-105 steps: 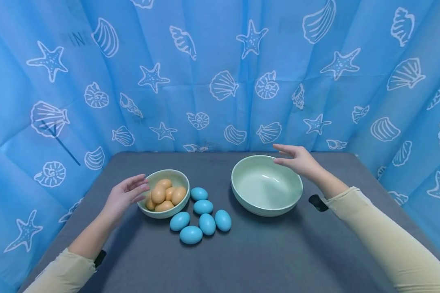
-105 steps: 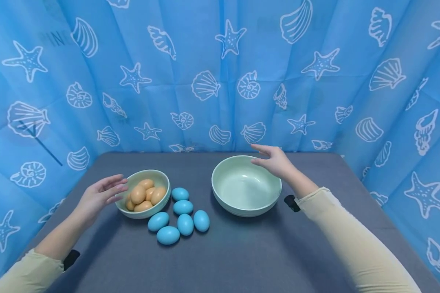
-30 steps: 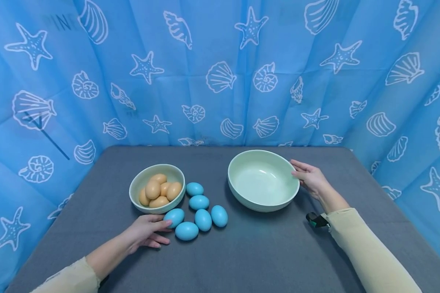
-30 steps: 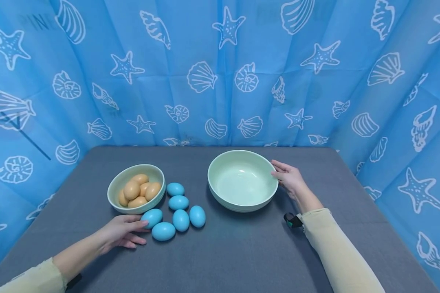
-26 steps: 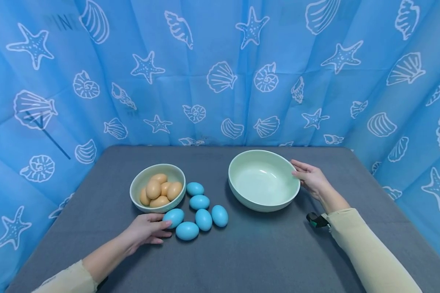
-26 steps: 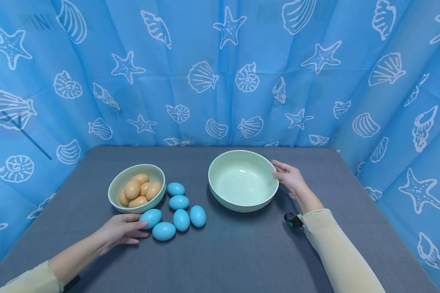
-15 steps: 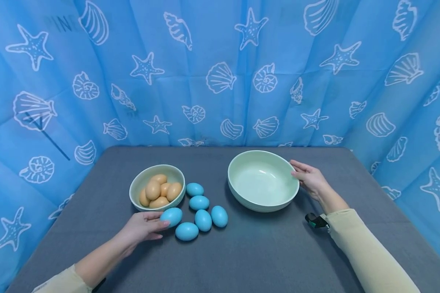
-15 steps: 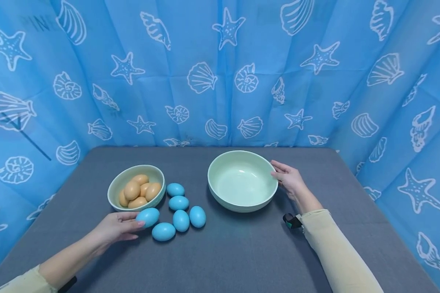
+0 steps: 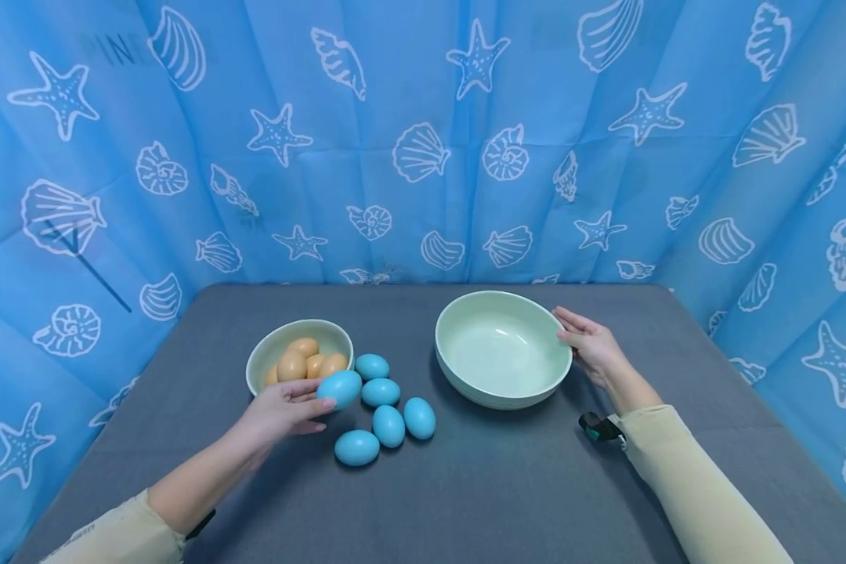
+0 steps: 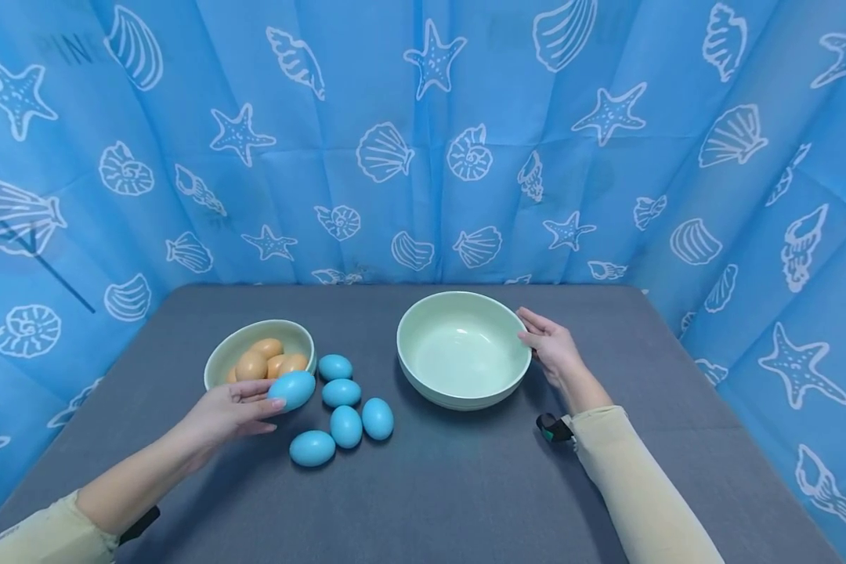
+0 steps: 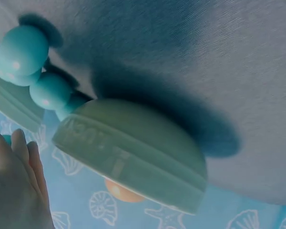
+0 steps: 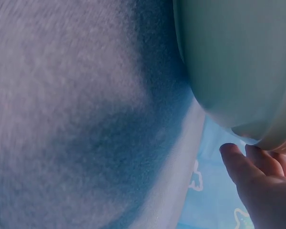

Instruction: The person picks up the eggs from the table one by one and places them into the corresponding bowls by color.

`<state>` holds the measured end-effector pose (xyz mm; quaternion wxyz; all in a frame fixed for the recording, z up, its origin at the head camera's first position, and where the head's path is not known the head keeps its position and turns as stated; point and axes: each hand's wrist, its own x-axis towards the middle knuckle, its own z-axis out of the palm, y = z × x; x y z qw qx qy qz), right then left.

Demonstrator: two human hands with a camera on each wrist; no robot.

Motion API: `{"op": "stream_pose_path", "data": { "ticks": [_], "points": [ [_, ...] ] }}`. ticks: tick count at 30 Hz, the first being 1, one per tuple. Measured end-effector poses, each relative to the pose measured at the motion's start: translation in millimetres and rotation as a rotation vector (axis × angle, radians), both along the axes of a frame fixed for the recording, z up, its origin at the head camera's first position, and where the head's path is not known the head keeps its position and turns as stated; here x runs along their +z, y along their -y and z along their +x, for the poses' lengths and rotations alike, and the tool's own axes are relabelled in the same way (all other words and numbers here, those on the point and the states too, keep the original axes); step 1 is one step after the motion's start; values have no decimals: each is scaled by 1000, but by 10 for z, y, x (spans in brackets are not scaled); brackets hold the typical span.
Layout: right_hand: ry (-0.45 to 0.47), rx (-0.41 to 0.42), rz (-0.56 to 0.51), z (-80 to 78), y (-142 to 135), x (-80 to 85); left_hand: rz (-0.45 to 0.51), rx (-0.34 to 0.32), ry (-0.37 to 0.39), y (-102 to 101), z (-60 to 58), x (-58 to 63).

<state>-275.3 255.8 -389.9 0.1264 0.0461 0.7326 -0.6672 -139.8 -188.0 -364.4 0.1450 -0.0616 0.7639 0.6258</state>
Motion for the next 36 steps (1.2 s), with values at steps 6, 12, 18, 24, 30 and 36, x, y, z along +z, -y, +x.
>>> {"op": "stream_pose_path", "data": {
  "ticks": [6, 12, 18, 24, 30, 36],
  "points": [
    [-8, -23, -54, 14, 13, -23, 21, 5, -9, -144, -123, 63],
    [-5, -71, -91, 2, 43, -33, 32, 0, -6, -297, -250, 108],
    [-14, -80, -106, 6, 42, -29, 11, -61, -8, -426, -358, 131],
    [1, -68, -89, 19, 45, -12, 17, -80, -3, -557, -453, 147],
    [4, -70, -73, 10, 41, -18, 21, -76, 0, -675, -548, 181],
    [-5, -73, -62, 21, 34, -37, 19, -92, -21, -793, -667, 218]
  ]
}}
